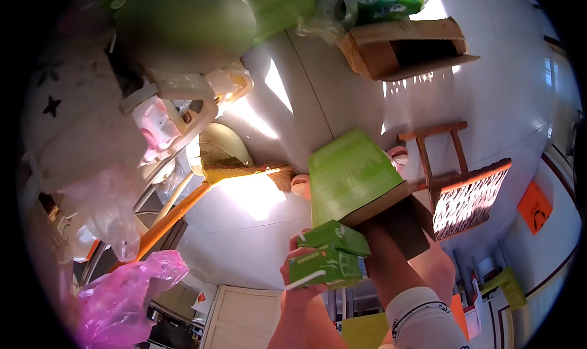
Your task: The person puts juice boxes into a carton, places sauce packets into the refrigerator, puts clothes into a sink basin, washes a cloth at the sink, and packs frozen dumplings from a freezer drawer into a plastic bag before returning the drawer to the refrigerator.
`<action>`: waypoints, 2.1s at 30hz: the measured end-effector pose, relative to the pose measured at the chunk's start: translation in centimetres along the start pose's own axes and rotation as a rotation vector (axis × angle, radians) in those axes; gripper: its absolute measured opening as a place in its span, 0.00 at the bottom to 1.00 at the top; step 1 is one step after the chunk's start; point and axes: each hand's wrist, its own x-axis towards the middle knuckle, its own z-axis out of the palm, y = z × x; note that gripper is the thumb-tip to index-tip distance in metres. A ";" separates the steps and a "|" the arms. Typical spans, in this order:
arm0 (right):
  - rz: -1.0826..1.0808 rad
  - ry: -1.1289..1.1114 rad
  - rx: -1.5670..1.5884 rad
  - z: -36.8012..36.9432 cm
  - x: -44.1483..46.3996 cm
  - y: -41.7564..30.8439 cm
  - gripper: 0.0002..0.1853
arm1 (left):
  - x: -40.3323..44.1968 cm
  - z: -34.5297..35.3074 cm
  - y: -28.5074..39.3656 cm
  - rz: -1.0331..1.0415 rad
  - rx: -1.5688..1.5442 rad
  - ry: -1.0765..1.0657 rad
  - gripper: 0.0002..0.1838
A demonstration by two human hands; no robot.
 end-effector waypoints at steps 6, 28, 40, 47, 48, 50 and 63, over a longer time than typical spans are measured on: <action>0.029 0.032 0.013 -1.3 0.1 2.3 0.37 | -0.9 -1.2 -3.7 -0.078 -0.016 -0.034 0.32; 0.071 0.024 -0.011 -4.7 -4.5 1.6 0.39 | -2.0 2.0 -3.3 -0.061 -0.130 -0.161 0.32; 0.138 0.051 0.009 -4.9 -5.9 4.7 0.40 | -1.9 0.9 -6.5 -0.170 -0.110 -0.312 0.32; 0.131 0.057 0.025 -5.5 -6.3 4.1 0.41 | -3.4 1.7 -6.1 -0.284 -0.179 -0.151 0.34; 0.132 0.058 0.023 -5.6 -6.5 3.8 0.41 | -3.6 2.0 -6.1 -0.325 -0.211 -0.104 0.34; 0.134 0.061 0.014 -5.7 -6.7 3.6 0.42 | -3.9 2.4 -5.9 -0.399 -0.272 -0.024 0.34; 0.161 0.082 -0.032 -4.3 -7.8 5.3 0.43 | -0.7 2.4 -5.6 -0.270 -0.284 -0.072 0.32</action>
